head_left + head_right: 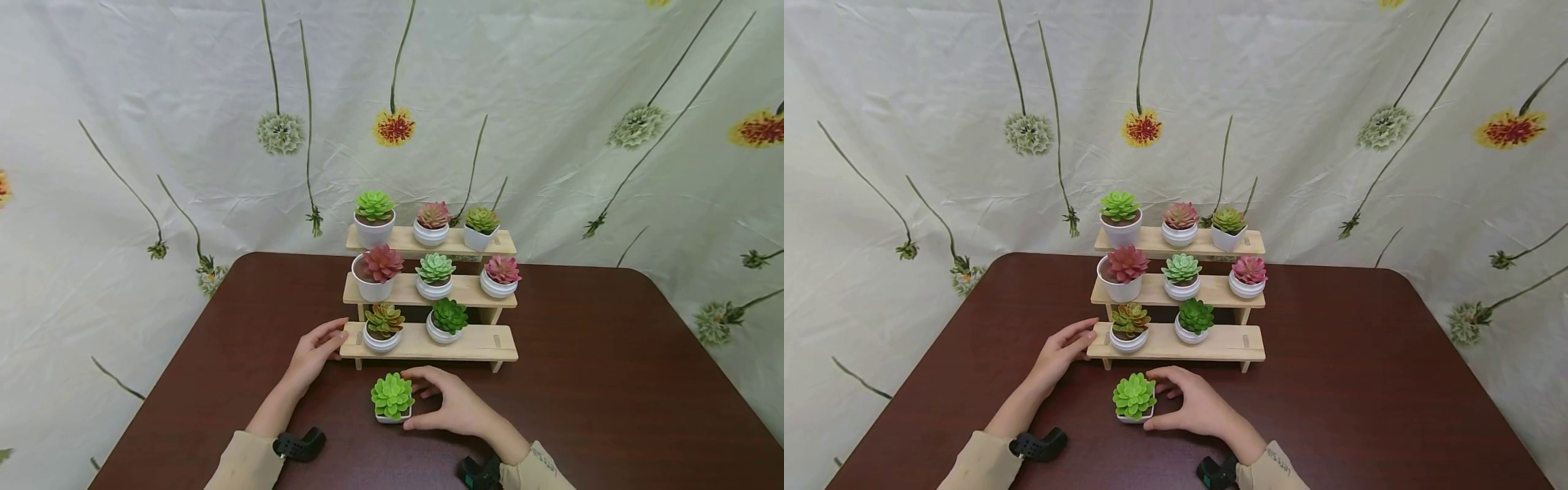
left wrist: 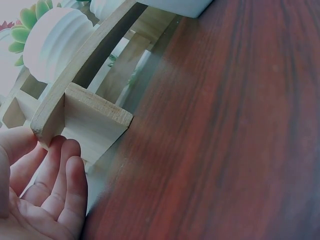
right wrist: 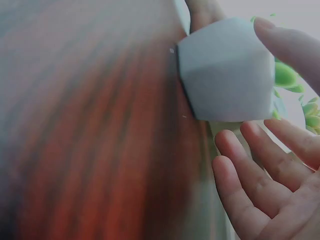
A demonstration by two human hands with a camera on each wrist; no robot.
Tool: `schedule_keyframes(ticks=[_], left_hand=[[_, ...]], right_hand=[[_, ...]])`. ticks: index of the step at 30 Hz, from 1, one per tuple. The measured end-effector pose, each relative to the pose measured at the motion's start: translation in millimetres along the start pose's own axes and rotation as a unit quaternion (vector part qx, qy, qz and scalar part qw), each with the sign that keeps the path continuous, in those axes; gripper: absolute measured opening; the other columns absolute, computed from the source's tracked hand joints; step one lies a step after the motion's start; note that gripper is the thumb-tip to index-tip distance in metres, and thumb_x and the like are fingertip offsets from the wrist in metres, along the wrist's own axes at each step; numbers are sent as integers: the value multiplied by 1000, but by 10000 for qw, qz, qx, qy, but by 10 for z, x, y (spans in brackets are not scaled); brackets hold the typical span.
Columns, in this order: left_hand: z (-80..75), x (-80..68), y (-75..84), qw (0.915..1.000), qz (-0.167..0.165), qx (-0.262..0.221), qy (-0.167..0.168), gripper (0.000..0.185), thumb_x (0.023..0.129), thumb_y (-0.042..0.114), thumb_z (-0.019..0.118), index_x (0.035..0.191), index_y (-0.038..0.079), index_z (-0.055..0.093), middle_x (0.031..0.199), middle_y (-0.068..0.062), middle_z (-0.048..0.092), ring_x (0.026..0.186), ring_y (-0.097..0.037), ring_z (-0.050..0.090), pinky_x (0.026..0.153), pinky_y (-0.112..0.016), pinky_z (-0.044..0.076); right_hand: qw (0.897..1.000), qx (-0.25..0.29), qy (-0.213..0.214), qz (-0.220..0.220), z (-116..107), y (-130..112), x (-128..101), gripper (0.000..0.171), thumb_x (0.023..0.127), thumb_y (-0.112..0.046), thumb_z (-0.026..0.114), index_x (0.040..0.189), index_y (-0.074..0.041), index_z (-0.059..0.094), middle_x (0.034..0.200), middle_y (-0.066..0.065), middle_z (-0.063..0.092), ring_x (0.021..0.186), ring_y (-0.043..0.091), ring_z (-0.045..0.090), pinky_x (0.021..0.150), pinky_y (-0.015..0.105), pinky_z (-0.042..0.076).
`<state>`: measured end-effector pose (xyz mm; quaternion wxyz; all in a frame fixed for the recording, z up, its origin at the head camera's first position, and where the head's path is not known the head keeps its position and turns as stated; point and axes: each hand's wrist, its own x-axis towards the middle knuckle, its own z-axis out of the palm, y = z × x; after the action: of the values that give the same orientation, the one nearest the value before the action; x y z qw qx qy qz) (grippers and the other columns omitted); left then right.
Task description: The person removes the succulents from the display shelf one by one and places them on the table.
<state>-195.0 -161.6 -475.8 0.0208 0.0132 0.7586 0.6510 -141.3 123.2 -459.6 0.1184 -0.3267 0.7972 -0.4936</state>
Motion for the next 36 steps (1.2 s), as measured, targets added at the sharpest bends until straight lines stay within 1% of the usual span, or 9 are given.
schedule_keyframes(ticks=[4, 7, 9, 11, 14, 16, 21, 30, 36], left_hand=[[-6, -13, 45, 9999, -47, -74, -65, 39, 93, 17, 60, 130, 5, 55, 107, -15, 62, 76, -14, 58, 69, -27, 52], [4, -66, 168, 9999, -51, -13, -100, 39, 94, 14, 58, 131, 1, 53, 105, -15, 61, 76, -14, 57, 69, -27, 52], [14, -100, 249, 9999, -69, 64, -99, 39, 95, 12, 57, 131, -1, 53, 105, -15, 61, 77, -14, 57, 70, -28, 52], [17, -91, 217, 9999, -33, 71, -79, 39, 95, 14, 58, 131, 0, 53, 104, -14, 61, 77, -14, 57, 70, -27, 52], [5, -35, 85, 10000, 32, 21, -45, 39, 94, 18, 60, 129, 4, 56, 104, -14, 61, 78, -15, 58, 69, -27, 52], [-3, 3, -8, 10000, 90, -28, -31, 39, 93, 21, 61, 129, 6, 57, 104, -14, 62, 78, -15, 58, 69, -27, 52], [-1, 4, -8, 9999, 98, -24, -15, 39, 93, 20, 61, 129, 6, 57, 103, -14, 62, 78, -16, 58, 68, -28, 52], [-1, 8, -9, 9999, 136, -7, -11, 39, 93, 20, 61, 129, 6, 57, 104, -15, 62, 79, -15, 59, 68, -28, 52], [-3, 13, -19, 9999, 95, 4, -33, 40, 93, 21, 61, 129, 5, 56, 104, -15, 62, 77, -16, 58, 69, -28, 52]], right_hand=[[9998, -37, 125, -172, -66, -33, -6, 64, 76, -28, 80, 128, -4, 53, 121, 8, 59, 101, 20, 59, 86, 32, 49], [9992, -94, 255, -280, -123, -56, -7, 64, 75, -25, 81, 127, -1, 53, 120, 11, 59, 102, 22, 60, 85, 32, 49], [9987, -158, 367, -309, -161, -114, -9, 63, 74, -19, 82, 126, 1, 53, 120, 15, 59, 101, 26, 60, 85, 35, 50], [9983, -138, 467, -321, -211, -244, -15, 61, 73, -12, 81, 125, 5, 53, 120, 19, 58, 102, 30, 60, 84, 38, 50], [9974, -84, 635, -333, -283, -434, -33, 60, 72, -3, 80, 124, 9, 52, 118, 24, 58, 101, 36, 59, 84, 43, 50], [9967, -6, 751, -325, -330, -519, -48, 59, 73, -1, 79, 123, 10, 52, 117, 24, 58, 101, 37, 58, 84, 44, 49], [9936, 43, 1107, -209, -414, -557, -72, 57, 73, -1, 78, 124, 9, 52, 113, 23, 60, 101, 38, 58, 84, 45, 49], [9851, -118, 1701, -206, -548, -563, -99, 55, 73, 1, 78, 122, 9, 53, 108, 23, 61, 97, 38, 60, 83, 48, 49], [9742, -31, 2257, -14, -607, -551, -110, 54, 72, 3, 78, 119, 9, 54, 107, 24, 63, 98, 39, 59, 83, 51, 48]])
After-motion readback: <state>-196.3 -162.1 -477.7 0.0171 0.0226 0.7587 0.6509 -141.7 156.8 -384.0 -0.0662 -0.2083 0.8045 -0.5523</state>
